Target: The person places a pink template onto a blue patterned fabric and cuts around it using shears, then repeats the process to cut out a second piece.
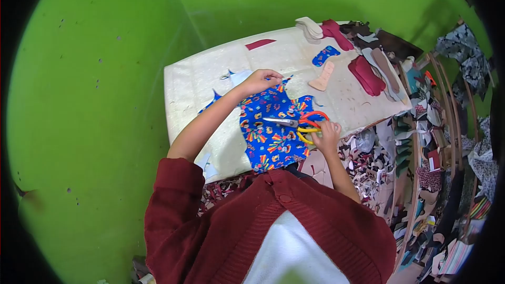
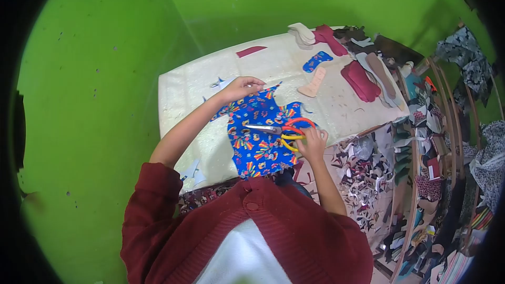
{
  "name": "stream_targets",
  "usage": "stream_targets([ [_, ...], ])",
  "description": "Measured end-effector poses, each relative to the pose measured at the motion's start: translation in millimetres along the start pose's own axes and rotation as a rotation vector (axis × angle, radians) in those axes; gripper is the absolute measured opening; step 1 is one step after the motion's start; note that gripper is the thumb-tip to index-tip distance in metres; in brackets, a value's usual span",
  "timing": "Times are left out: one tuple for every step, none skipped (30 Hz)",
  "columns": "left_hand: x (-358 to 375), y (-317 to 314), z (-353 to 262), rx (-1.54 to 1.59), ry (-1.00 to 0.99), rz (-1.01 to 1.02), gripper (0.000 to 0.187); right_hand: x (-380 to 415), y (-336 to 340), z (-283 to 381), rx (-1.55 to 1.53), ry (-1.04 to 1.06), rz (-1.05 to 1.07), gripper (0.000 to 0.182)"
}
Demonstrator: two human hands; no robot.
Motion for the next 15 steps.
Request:
stream_targets([
  [-9, -2, 1, 0.003, -0.018, -0.12, 0.028, 3, -1, -14, 0.008, -0.01, -0.003, 0.029],
  [-16, -5, 5, 0.036, 0.028, -0.18, 0.026, 6, -2, -30, 0.015, -0.1, -0.008, 0.029],
  [-26, -13, 14, 0.044, 0.031, -0.171, 0.026, 7, -2, -45, 0.023, -0.191, -0.011, 0.029],
  [-35, -19, 29, 0.034, 0.011, -0.266, 0.026, 5, -2, -56, 0.041, -0.259, -0.019, 0.029],
  [-43, -24, 44, 0.022, -0.007, -0.361, 0.025, 3, -3, -64, 0.046, -0.266, -0.017, 0.029],
  [-51, -34, 53, 0.035, -0.005, -0.391, 0.024, 0, -6, -75, 0.029, -0.371, -0.024, 0.03],
  [-60, -45, 72, 0.009, 0.032, -0.397, 0.026, -4, -9, -86, 0.012, -0.475, -0.034, 0.032],
  [-69, -57, 96, -0.075, 0.062, -0.408, 0.028, -8, -11, -94, 0.016, -0.481, -0.038, 0.032],
  [-79, -70, 111, -0.159, 0.091, -0.418, 0.031, -11, -15, -106, -0.02, -0.627, 0.022, 0.034],
  [-84, -83, 111, -0.167, 0.202, -0.427, 0.037, -15, -18, -115, -0.056, -0.772, 0.085, 0.036],
  [-91, -95, 109, -0.165, 0.206, -0.422, 0.037, -19, -17, -122, -0.054, -0.778, 0.087, 0.036],
  [-95, -104, 113, -0.228, 0.256, -0.439, 0.039, -25, -15, -125, -0.019, -0.823, 0.145, 0.038],
  [-99, -111, 116, -0.292, 0.309, -0.454, 0.041, -29, -13, -128, 0.016, -0.869, 0.205, 0.04],
  [-104, -116, 119, -0.338, 0.271, -0.47, 0.045, -32, -8, -127, 0.017, -0.878, 0.213, 0.04],
  [-109, -120, 118, -0.338, 0.275, -0.465, 0.045, -37, -5, -128, 0.054, -0.887, 0.266, 0.041],
])
Point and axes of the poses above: each hand's wrist, its own x-axis away from the middle knuckle, its own y-axis out of the back of the hand, z = x × y, the point moved 3 cm from there along -x, towards the middle knuckle, and after that the axes turned 13 degrees about -y, right-handed, at the moved point
